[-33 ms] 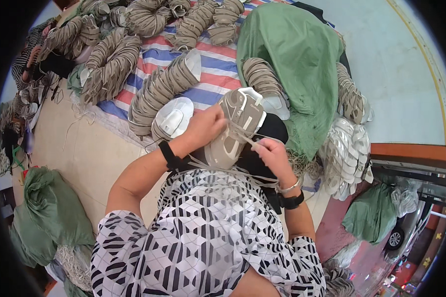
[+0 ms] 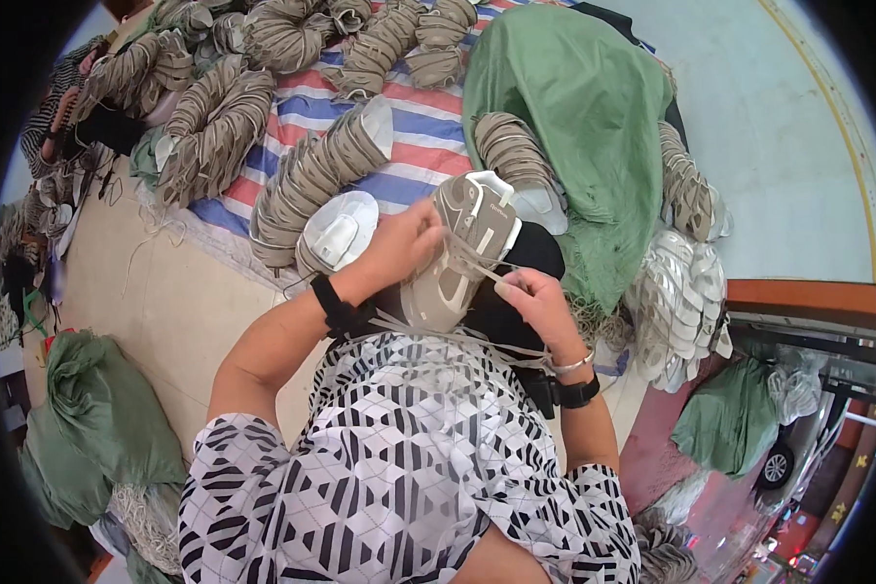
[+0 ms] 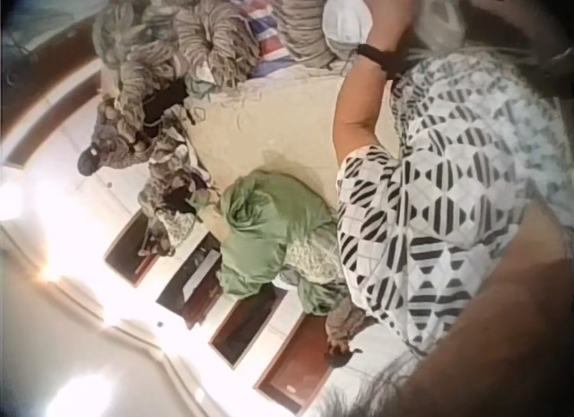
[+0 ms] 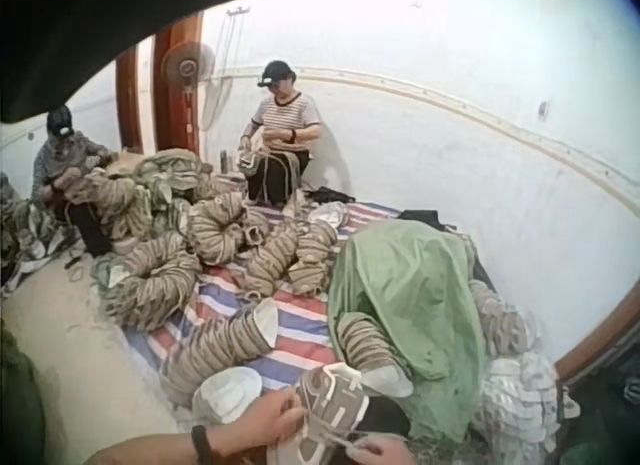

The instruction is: The person sits on the floor and laces a beige sneaker by hand. They thread the laces through the eyelets, pull them tight, and tie a knot, repeating the process to secure the shoe.

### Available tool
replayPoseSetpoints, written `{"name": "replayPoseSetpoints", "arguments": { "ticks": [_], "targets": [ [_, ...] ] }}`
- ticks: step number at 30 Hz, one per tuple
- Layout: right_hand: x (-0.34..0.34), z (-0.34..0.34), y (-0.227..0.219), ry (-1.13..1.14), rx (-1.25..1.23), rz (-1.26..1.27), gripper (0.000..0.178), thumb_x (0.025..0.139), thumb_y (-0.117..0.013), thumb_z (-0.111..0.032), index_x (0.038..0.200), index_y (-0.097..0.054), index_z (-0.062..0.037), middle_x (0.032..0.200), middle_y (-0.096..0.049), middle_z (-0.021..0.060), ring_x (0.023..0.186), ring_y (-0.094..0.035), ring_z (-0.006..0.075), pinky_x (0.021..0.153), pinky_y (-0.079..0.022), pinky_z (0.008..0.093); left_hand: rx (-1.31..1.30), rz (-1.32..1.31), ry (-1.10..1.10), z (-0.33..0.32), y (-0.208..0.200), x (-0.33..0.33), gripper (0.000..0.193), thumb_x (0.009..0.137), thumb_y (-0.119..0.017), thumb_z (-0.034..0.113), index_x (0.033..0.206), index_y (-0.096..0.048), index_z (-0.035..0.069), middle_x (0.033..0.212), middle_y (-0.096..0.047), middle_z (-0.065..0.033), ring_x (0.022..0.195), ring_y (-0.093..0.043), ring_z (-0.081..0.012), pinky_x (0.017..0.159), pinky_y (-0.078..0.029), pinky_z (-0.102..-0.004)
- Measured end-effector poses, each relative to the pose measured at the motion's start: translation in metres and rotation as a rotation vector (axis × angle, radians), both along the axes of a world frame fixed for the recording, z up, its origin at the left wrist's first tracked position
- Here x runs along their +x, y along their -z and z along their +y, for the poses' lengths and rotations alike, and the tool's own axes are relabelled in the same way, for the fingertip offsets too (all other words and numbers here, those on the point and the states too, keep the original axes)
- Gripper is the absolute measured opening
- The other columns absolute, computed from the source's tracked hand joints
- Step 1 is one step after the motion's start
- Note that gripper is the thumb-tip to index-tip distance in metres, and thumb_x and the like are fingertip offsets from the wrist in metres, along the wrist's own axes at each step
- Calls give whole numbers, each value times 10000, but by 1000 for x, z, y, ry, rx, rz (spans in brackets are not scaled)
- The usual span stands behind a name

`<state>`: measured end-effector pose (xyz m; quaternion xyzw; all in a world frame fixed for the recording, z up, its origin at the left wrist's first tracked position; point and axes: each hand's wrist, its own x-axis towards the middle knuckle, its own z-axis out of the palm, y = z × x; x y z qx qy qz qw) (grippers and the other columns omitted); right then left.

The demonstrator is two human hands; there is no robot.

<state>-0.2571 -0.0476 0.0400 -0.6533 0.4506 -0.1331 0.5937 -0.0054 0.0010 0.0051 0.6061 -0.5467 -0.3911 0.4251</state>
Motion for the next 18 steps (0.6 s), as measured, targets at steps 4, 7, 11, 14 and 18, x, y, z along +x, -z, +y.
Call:
{"name": "replayPoseSetpoints", "arguments": {
  "ticks": [4,7,11,14,18],
  "targets": [
    [0,-9,24,19,-174,6,173,851,-631,-160,836,-651,11,652,-564,-8,572,-450,56,531,-374,222,297,680,-96,-32,-15,11,96,880,-590,116,952,-528,99,661,-445,68,518,-397,-31,448,-334,-192],
    [9,-17,22,13,-24,-1,152,869,-621,-165,884,-657,-18,684,-595,-10,520,-419,24,463,-331,193,219,821,-281,-53,-11,24,124,883,-584,103,994,-529,106,632,-428,72,482,-348,-27,407,-283,-198],
    [25,-10,17,202,73,-200,181,905,-580,-169,950,-649,-7,748,-657,34,473,-410,16,418,-314,174,32,1064,-408,-67,6,78,153,911,-561,109,1058,-520,90,619,-422,65,471,-350,-42,409,-285,-204],
    [23,-14,17,543,-69,-416,152,904,-568,-144,938,-636,-12,793,-666,21,503,-453,19,431,-347,173,10,1014,-513,-62,8,97,160,920,-552,113,1073,-516,82,617,-415,65,469,-347,-42,410,-288,-203],
    [6,-11,42,78,-753,111,203,908,-545,-202,855,-619,-21,741,-627,94,473,-484,130,481,-403,305,80,761,-388,-48,-5,91,167,908,-571,133,1060,-531,78,630,-419,70,475,-345,-30,405,-282,-194]
  ]
}}
